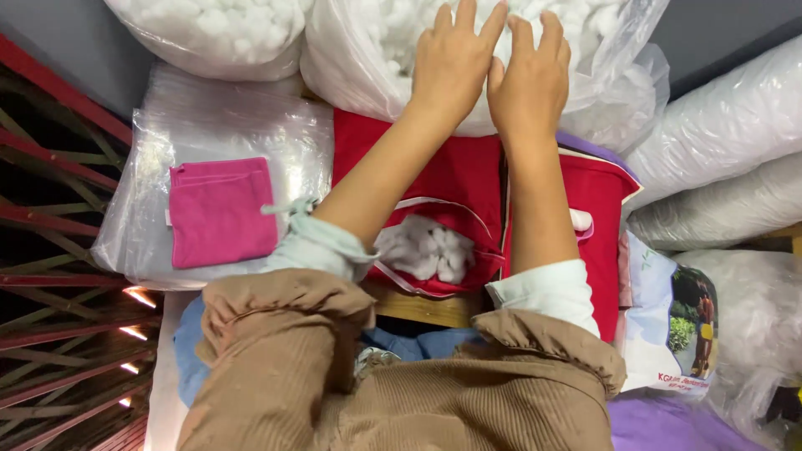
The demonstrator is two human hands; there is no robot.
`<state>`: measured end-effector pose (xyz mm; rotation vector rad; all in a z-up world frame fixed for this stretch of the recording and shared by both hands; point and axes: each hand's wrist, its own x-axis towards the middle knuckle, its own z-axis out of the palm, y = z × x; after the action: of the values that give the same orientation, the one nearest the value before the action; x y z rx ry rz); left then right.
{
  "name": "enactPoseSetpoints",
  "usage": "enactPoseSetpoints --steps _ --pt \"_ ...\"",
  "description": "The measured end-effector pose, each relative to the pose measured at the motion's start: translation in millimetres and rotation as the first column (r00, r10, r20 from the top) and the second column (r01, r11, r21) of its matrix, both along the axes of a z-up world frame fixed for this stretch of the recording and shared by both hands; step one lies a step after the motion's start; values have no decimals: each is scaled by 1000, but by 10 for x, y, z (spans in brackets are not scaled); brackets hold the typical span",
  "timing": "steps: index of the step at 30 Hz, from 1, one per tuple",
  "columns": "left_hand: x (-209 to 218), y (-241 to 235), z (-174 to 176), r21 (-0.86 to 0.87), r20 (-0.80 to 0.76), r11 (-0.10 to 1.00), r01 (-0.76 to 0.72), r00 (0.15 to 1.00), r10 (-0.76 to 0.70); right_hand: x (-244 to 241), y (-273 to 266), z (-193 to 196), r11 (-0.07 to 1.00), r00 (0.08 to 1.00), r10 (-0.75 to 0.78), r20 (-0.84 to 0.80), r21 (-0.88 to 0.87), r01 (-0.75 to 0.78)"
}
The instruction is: The person stuffs a red pillow with white cotton by hand, repeatedly adding cotton and pressing it into place. They then use a pink lint roller to smooth the pillow's surface.
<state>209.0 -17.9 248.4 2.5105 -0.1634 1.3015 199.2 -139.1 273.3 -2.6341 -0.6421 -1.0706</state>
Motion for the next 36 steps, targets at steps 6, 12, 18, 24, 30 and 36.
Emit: enactPoseSetpoints --steps 6,12,18,24,30,36 --pt "722 -226 -619 -193 -395 981 31 912 -106 671 -187 -488 995 971 98 -218 13 -97" --pt "-17 23 178 -290 -160 933 214 950 -268 71 -321 337 964 961 244 131 77 -255" --pt "-1391 253 1006 -167 157 849 501 864 -479 -1370 -257 933 900 919 391 49 190 -393" --pt "-2249 380 134 -136 -87 851 508 849 -521 -2044 -352 -48 927 940 340 6 166 -336" --pt "-2236 370 -1721 -136 -570 880 455 691 -445 -1938 -431 -1463 974 895 224 -387 119 -193" --pt "-2142 412 -1404 -162 -711 937 309 622 -328 -1728 -636 -1438 999 735 5 -678 -31 -35"
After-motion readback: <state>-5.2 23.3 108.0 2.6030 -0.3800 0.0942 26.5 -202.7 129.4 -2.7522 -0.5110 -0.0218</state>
